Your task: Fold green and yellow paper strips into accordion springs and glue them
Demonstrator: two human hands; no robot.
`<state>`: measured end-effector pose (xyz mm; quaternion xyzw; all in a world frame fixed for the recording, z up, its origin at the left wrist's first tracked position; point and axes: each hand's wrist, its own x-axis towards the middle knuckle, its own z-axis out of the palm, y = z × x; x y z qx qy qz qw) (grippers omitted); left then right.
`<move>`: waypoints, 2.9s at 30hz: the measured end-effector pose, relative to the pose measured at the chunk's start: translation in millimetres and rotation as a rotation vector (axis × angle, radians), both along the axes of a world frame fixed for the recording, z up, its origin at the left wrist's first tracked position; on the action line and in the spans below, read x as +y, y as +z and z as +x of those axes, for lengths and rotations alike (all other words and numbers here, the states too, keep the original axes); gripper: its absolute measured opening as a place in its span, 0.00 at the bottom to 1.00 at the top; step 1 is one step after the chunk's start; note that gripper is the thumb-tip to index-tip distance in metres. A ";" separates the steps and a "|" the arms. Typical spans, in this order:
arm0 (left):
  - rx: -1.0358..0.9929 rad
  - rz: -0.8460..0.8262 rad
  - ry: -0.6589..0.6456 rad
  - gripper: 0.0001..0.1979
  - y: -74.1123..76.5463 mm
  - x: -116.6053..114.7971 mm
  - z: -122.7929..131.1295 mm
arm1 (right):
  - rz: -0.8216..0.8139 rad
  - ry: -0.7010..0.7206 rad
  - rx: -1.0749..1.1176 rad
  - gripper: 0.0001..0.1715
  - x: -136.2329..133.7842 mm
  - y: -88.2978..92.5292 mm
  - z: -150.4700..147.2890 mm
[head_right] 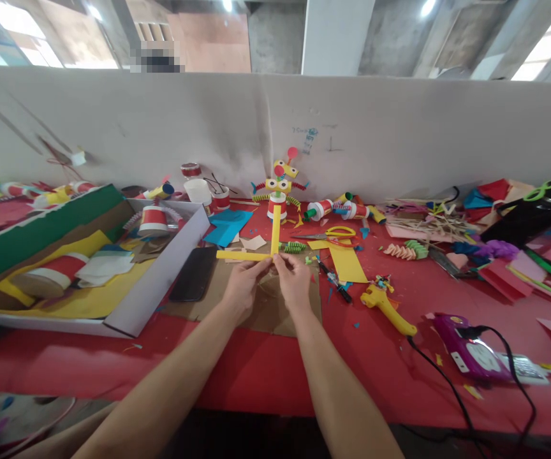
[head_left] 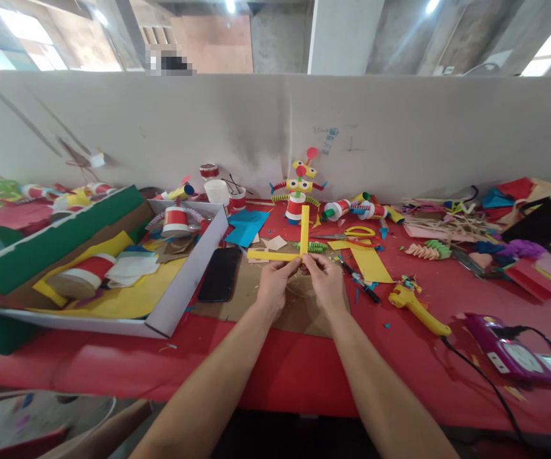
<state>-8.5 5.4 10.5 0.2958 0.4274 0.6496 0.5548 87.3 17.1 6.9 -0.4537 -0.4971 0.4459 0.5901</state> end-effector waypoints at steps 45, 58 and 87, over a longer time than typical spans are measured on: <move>-0.122 -0.142 -0.200 0.09 7.8 2.8 -21.1 | -0.103 0.129 0.218 0.16 1.5 -13.6 -3.2; -0.094 -0.066 -0.031 0.15 -5.2 8.7 -14.8 | -0.032 0.152 -0.010 0.11 4.9 -12.8 -3.0; -0.139 -0.087 0.028 0.10 -2.4 8.5 -10.9 | -0.149 0.159 0.222 0.15 3.9 -11.8 -6.7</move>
